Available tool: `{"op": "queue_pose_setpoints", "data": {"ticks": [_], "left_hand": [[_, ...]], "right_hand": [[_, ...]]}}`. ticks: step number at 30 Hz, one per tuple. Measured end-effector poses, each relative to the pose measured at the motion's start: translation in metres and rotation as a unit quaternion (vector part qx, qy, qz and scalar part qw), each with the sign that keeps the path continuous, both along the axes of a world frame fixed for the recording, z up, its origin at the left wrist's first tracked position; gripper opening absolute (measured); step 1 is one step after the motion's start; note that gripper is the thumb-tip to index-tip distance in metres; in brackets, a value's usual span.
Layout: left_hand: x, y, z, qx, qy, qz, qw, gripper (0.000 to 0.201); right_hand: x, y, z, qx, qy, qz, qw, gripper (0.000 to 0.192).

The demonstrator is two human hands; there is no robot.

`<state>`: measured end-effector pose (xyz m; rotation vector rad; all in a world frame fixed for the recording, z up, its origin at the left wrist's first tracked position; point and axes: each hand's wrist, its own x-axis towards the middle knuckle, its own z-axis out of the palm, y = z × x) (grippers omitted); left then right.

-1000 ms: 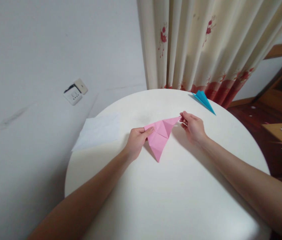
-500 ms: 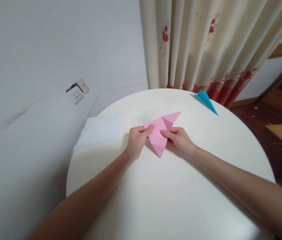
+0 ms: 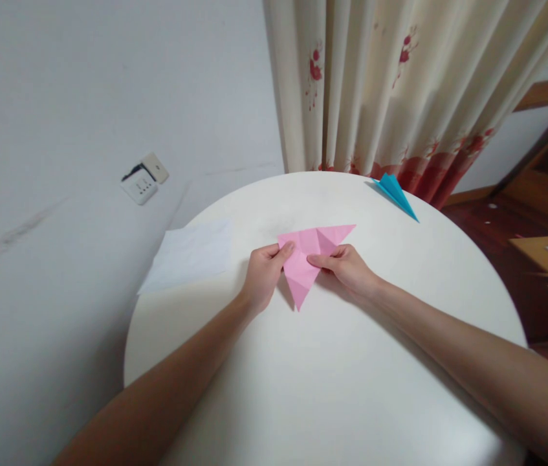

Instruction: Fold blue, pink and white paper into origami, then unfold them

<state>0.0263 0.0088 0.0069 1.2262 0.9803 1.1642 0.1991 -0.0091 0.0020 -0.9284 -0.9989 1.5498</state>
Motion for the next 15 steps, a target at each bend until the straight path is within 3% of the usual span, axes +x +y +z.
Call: {"op": "queue_pose_setpoints", "data": {"ticks": [5, 9, 15], "left_hand": [[0.002, -0.003, -0.003, -0.024, 0.081, -0.07, 0.994, 0.044], [0.002, -0.005, -0.001, -0.015, 0.148, -0.082, 0.985, 0.048], [0.003, -0.006, 0.004, -0.027, 0.155, -0.087, 0.984, 0.042]], "right_hand": [[0.002, 0.005, -0.003, 0.016, -0.034, -0.096, 0.995, 0.03], [0.007, 0.011, -0.004, 0.013, -0.022, -0.138, 0.99, 0.031], [0.016, 0.02, -0.003, 0.0, 0.01, -0.176, 0.984, 0.03]]}}
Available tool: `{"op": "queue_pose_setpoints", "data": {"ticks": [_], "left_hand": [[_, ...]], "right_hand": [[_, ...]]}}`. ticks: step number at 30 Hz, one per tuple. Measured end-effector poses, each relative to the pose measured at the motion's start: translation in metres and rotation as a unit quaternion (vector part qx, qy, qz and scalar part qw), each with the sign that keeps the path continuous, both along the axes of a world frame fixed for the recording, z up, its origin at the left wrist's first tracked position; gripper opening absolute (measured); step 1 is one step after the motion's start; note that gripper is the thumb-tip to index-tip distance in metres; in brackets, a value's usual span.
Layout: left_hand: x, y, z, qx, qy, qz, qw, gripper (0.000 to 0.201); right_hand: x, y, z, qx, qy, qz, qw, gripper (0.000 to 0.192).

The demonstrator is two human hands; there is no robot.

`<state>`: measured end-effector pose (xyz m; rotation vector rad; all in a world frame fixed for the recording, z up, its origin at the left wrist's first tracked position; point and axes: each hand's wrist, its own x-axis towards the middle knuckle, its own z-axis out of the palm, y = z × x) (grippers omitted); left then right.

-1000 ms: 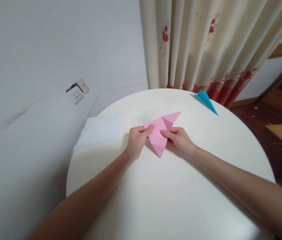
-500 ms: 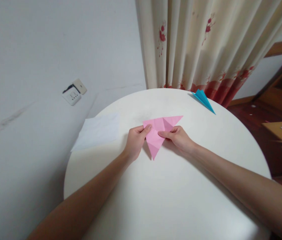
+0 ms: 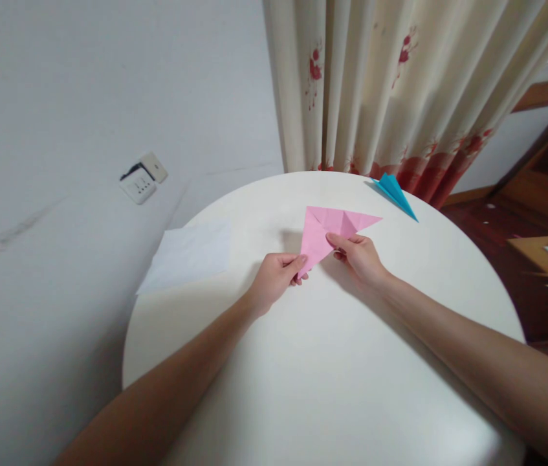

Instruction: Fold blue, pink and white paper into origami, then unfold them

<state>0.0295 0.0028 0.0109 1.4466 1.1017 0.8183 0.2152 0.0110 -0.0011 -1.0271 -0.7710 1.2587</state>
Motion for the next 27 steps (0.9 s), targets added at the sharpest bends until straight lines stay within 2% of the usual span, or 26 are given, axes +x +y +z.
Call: {"op": "queue_pose_setpoints", "data": {"ticks": [9, 11, 13, 15, 17, 19, 22, 27], "left_hand": [[-0.003, 0.004, -0.004, 0.032, 0.019, 0.013, 0.999, 0.036], [-0.004, 0.005, -0.005, 0.081, 0.024, 0.046, 0.995, 0.034], [-0.004, 0.005, -0.005, 0.164, 0.033, 0.088, 0.982, 0.028], [-0.004, 0.003, -0.003, 0.256, 0.053, 0.103, 0.96, 0.028], [-0.003, -0.001, -0.001, 0.329, 0.101, 0.075, 0.936, 0.047], [-0.001, -0.006, -0.002, 0.365, 0.166, 0.031, 0.916, 0.069], [0.001, -0.01, -0.006, 0.351, 0.232, -0.009, 0.907, 0.086], [0.0, -0.011, -0.01, 0.32, 0.248, -0.024, 0.914, 0.081]], "right_hand": [[0.018, 0.016, -0.003, -0.031, 0.027, -0.065, 0.997, 0.031], [0.02, 0.018, -0.003, -0.034, 0.018, -0.083, 0.996, 0.031], [0.019, 0.017, -0.003, -0.038, -0.013, -0.093, 0.995, 0.03], [0.014, 0.012, -0.002, -0.039, -0.057, -0.073, 0.995, 0.028], [0.006, 0.006, -0.002, -0.032, -0.1, -0.03, 0.994, 0.024], [-0.002, -0.002, -0.002, -0.015, -0.135, 0.012, 0.991, 0.022], [-0.012, -0.011, -0.002, -0.007, -0.169, 0.071, 0.983, 0.022], [-0.017, -0.016, -0.004, 0.016, -0.173, 0.124, 0.977, 0.022]]}}
